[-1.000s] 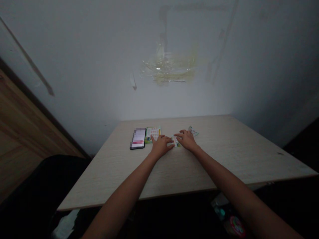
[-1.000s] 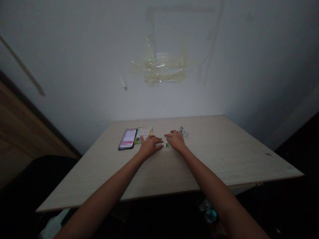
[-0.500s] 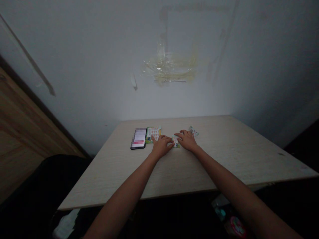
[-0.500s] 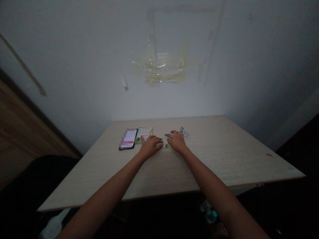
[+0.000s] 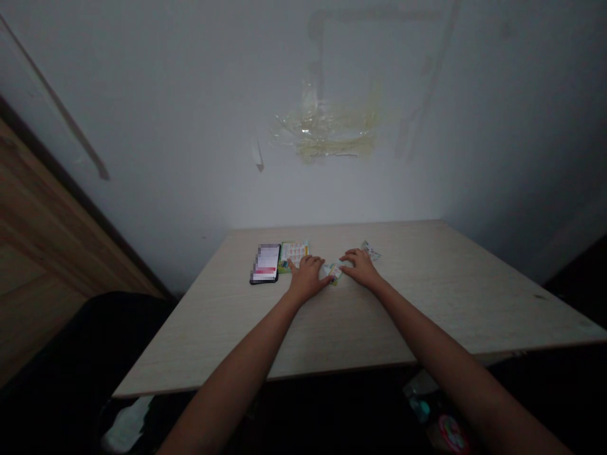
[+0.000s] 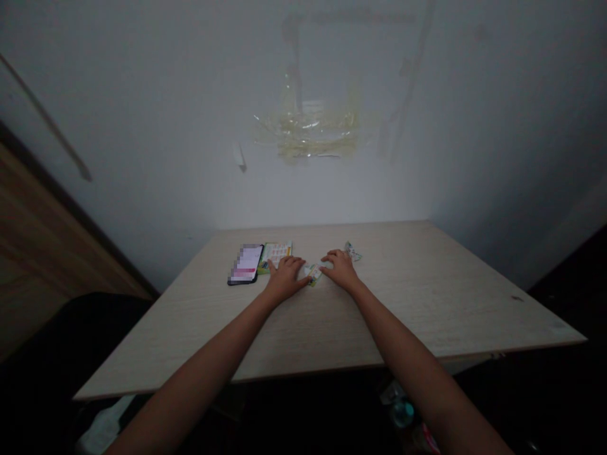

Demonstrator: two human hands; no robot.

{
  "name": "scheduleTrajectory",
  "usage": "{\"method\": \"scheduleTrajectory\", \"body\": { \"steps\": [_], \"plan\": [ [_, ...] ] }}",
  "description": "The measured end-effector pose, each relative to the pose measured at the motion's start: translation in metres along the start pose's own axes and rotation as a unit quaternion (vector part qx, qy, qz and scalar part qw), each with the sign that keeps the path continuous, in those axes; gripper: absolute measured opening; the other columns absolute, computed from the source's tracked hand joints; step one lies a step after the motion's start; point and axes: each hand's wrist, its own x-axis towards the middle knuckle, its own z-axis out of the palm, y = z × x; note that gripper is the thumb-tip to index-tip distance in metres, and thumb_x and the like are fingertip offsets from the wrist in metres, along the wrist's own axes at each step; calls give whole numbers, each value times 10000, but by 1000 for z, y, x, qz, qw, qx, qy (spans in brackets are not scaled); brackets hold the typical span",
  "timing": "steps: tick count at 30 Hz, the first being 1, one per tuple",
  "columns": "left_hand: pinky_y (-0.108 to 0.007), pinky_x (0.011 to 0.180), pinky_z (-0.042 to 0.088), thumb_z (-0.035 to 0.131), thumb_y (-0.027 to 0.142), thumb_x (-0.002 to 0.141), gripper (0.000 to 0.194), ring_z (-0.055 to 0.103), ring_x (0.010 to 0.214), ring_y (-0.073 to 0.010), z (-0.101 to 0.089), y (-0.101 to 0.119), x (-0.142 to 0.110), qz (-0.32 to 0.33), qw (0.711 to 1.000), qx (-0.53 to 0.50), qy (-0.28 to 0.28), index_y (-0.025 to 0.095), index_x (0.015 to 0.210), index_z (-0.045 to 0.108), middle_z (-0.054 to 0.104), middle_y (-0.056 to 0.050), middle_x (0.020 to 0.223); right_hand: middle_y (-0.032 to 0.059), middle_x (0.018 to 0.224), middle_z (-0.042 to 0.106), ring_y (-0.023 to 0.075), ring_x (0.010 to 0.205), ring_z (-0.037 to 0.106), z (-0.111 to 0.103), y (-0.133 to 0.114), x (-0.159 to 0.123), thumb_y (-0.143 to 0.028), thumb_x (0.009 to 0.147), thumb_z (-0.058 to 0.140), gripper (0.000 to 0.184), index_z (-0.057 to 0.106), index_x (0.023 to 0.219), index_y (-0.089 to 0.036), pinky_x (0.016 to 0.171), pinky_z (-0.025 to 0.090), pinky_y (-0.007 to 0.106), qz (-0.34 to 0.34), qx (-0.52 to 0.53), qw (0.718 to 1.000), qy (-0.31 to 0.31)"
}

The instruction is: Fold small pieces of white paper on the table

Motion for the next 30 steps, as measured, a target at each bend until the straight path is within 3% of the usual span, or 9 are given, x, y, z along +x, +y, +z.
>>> {"method": "scheduleTrajectory", "body": {
  "steps": [8,14,18,26,30],
  "plan": [
    [-794,1095,17,613,468,864,400,347,1390,-356,-4,-1,1,-13,1000,13,-18,281,1214,658,521,-76,1460,108,1095,630,278,1116,550,4,8,1,-358,786,743,216,743,916,-185,1072,354,522,-7,12,999,31],
    [-776,1111,29,606,443,863,401,350,1388,-353,-5,-4,2,-15,1000,-3,-24,286,1228,658,536,-73,1444,99,1181,608,279,1170,520,-1,3,-2,-361,821,717,335,714,1141,-263,1079,333,541,-31,0,1000,6],
    [-777,1107,-4,609,416,862,396,369,1374,-348,-5,-4,1,-5,1000,-8,-15,302,1239,651,563,-62,1414,88,1230,592,277,1197,499,-4,0,-4,-341,855,681,212,759,1047,-299,1091,312,534,-45,-7,999,-15],
    [-753,1120,-36,615,363,880,447,368,1382,-318,-3,-6,2,12,999,-37,10,361,1324,571,591,-37,1384,90,1168,640,276,1163,519,-2,3,-4,-329,799,719,187,757,956,-237,1064,341,521,-39,39,998,7],
    [-766,1112,-37,666,377,855,399,391,1364,-320,-4,-6,2,0,998,-53,26,322,1248,622,622,-48,1335,92,1142,654,277,1145,536,-1,5,-3,-322,775,731,159,746,889,-212,1056,344,525,-28,69,997,19]
  ]
}}
